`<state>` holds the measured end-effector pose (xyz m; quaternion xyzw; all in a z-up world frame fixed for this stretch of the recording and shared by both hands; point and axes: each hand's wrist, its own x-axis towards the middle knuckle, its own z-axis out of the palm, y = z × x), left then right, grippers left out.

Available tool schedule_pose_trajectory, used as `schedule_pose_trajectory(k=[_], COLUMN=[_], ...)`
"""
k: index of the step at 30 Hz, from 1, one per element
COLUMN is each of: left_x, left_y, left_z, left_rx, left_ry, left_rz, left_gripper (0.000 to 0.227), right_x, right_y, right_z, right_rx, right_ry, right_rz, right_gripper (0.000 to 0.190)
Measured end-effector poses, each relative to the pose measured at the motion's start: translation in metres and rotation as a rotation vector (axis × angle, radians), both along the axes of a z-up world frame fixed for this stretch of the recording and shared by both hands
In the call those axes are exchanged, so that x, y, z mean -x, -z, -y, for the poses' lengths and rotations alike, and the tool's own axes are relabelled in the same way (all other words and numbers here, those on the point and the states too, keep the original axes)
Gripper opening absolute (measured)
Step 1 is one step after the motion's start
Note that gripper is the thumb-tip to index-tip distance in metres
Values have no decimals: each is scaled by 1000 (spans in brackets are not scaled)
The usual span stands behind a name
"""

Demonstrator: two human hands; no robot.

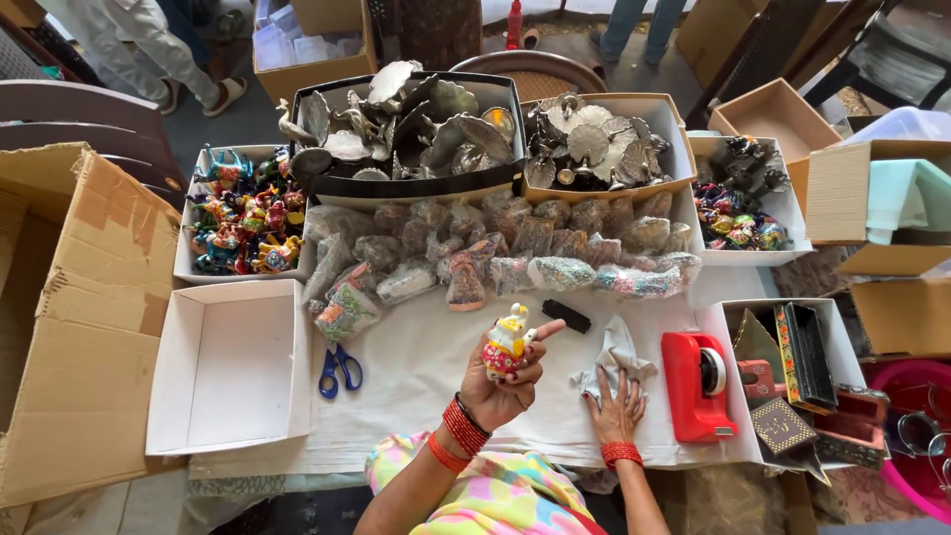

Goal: The person unwraps a small, colorful figurine from bubble wrap and wipes it with a white cloth. They then pick up a second figurine from a box and clean it thoroughly with the cloth, handling the items one at a time.

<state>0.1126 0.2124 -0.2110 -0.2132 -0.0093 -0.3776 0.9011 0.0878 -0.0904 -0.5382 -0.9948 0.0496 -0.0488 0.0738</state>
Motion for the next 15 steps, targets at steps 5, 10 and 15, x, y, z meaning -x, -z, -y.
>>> schedule_pose_trajectory(k=[5, 10, 15], left_x=[-1, -7, -5], left_y=[18, 67, 58], left_z=[4, 5, 13], left_rx=[-221, -370, -1023], left_ry=[-122, -129, -446], left_rz=[69, -23, -299], left_gripper=[67, 47, 29], right_x=[-6, -33, -24], right_y=[21, 63, -139], right_z=[15, 54, -40], right_rx=[-23, -391, -1498], right_ry=[-45, 98, 153], right_rz=[156, 250, 274], right_gripper=[56, 27, 23])
